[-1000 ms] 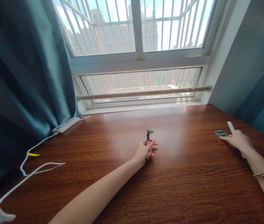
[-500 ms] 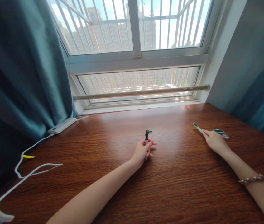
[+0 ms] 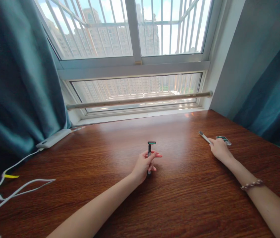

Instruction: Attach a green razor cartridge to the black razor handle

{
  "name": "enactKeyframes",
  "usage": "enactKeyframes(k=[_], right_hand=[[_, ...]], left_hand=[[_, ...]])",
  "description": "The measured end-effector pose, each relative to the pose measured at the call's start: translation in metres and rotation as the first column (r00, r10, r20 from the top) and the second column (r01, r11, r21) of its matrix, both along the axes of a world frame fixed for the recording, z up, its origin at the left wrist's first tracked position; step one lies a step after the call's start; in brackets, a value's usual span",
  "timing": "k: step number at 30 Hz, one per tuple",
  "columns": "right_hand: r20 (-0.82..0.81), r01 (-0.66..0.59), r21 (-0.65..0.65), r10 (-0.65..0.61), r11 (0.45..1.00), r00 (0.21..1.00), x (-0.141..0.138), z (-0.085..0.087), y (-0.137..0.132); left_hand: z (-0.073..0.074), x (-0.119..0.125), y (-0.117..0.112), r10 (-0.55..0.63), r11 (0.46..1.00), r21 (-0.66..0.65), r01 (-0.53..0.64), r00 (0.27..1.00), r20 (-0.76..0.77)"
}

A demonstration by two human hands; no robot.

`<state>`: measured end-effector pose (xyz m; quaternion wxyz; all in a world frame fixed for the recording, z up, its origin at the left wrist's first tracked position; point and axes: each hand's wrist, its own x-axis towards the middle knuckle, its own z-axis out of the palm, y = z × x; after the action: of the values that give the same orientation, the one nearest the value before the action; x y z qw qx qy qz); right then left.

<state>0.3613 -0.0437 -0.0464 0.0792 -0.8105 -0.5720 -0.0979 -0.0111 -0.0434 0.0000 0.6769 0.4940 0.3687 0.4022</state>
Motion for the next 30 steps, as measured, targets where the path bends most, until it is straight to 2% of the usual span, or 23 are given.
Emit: enactKeyframes(k=[4, 8, 12, 14, 15, 16, 18, 20, 22, 24, 25, 27, 30], right_hand=[[0.013, 0.012, 0.0, -0.012, 1.0, 1.0, 0.004, -0.003, 0.001], [0.012, -0.01, -0.003, 0.01, 1.0, 1.0, 0.008, -0.004, -0.001], [0.025, 0.024, 0.003, -0.024, 1.0, 0.999, 0.006, -0.001, -0.006], [0.053, 0.04, 0.07, -0.044, 0.997, 0.998, -0.007, 0.007, -0.011], [0.069, 0.028, 0.147, -0.039, 0.989, 0.997, -0.018, 0.013, -0.014], [0.069, -0.035, 0.246, 0.018, 0.969, 0.997, -0.034, 0.021, -0.018], [0.003, -0.259, 0.415, 0.283, 0.872, 0.959, -0.075, 0.039, -0.028], [-0.088, -0.442, 0.543, 0.572, 0.714, 0.816, -0.123, 0.059, -0.042], [-0.118, -0.519, 0.644, 0.744, 0.561, 0.658, -0.17, 0.077, -0.055], [-0.092, -0.541, 0.724, 0.837, 0.428, 0.54, -0.206, 0.09, -0.064], [-0.079, -0.545, 0.744, 0.861, 0.387, 0.502, -0.219, 0.094, -0.066], [-0.054, -0.545, 0.761, 0.871, 0.353, 0.489, -0.235, 0.096, -0.064], [-0.05, -0.543, 0.753, 0.855, 0.372, 0.516, -0.24, 0.085, -0.056]], left_hand=[[0.006, 0.002, -0.011, -0.119, 0.993, 0.023, 0.118, 0.99, 0.078], [0.01, 0.002, -0.018, -0.209, 0.974, -0.048, 0.219, 0.964, 0.167], [0.012, 0.002, -0.021, -0.233, 0.967, -0.06, 0.249, 0.953, 0.195], [0.013, 0.002, -0.022, -0.229, 0.967, -0.059, 0.246, 0.95, 0.21], [0.013, 0.003, -0.022, -0.227, 0.967, -0.061, 0.246, 0.949, 0.22], [0.013, 0.004, -0.022, -0.225, 0.968, -0.061, 0.245, 0.946, 0.232], [0.013, 0.005, -0.023, -0.211, 0.971, -0.06, 0.232, 0.945, 0.249], [0.012, 0.006, -0.023, -0.181, 0.978, -0.062, 0.201, 0.953, 0.243], [0.012, 0.007, -0.023, -0.13, 0.987, -0.063, 0.147, 0.967, 0.217], [0.011, 0.008, -0.023, -0.073, 0.995, -0.057, 0.086, 0.979, 0.192], [0.011, 0.008, -0.023, -0.045, 0.997, -0.054, 0.056, 0.981, 0.186], [0.011, 0.008, -0.022, -0.003, 0.998, -0.063, 0.015, 0.983, 0.184], [0.011, 0.008, -0.022, 0.026, 0.996, -0.088, -0.009, 0.98, 0.199]])
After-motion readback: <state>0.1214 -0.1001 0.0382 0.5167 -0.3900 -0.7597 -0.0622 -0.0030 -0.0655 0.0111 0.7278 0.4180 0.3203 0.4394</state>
